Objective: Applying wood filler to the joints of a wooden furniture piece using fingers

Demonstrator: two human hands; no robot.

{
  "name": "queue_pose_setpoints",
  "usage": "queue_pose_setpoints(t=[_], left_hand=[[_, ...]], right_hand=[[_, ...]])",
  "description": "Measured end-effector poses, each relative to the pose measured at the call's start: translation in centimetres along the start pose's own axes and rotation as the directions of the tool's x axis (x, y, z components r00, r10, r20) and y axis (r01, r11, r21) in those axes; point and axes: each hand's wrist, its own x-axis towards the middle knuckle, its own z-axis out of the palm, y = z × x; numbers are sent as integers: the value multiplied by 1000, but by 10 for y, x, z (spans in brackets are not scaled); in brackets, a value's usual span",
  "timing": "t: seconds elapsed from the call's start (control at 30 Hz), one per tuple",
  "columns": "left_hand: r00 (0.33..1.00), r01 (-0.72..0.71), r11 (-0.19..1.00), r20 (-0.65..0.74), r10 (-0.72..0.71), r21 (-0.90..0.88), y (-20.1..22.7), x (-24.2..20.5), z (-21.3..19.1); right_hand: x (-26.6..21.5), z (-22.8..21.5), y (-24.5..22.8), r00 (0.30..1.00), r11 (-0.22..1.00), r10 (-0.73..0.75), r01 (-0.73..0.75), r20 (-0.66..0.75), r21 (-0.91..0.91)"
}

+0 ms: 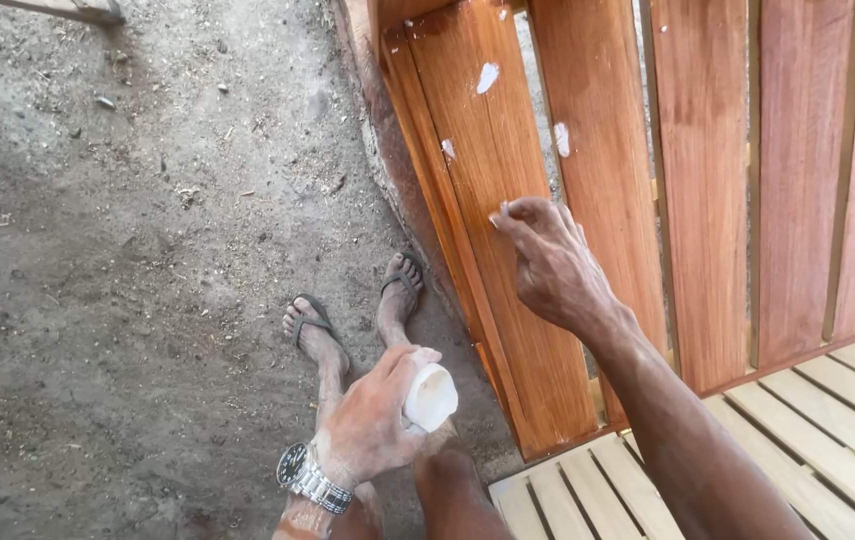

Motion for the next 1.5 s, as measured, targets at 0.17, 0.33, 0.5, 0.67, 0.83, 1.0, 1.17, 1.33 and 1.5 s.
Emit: queue_pose_setpoints(t=[0.17,0.33,0.5,0.67,0.83,1.0,1.17,1.33,1.5], left_hand=[[1000,15,1000,14,-15,11,6,-3,-2],[1000,7,999,3,-7,39,9,-9,-6],[1000,18,1000,24,-18,20,6,-11,-7],[999,37,998,20,-38,41,5,-19,-6],[1000,24,1000,3,-24,6,0,-22,-8],[1000,7,999,7,-7,38,-1,-22,-6],[1000,-8,999,3,7,51,3,-21,-7],[1000,13,997,-5,-12,81,-10,-10,4],[959,-174,985,-230,167,-9,-15,14,12]], right_hand=[[24,8,-17,999,970,-35,43,35,-238],[20,18,-17,982,850,-186,154,-15,-503],[35,4,-16,998,952,-57,63,28,-299],[23,3,-15,995,956,-76,91,65,-279],[-21,7,-8,995,987,-61,72,85,-141],[-49,37,-7,994,946,-46,75,98,-317],[-60,34,-11,992,939,-112,122,49,-322],[-53,29,-14,997,967,-64,72,39,-245],[-66,22,-25,998,1000,-10,10,70,9]])
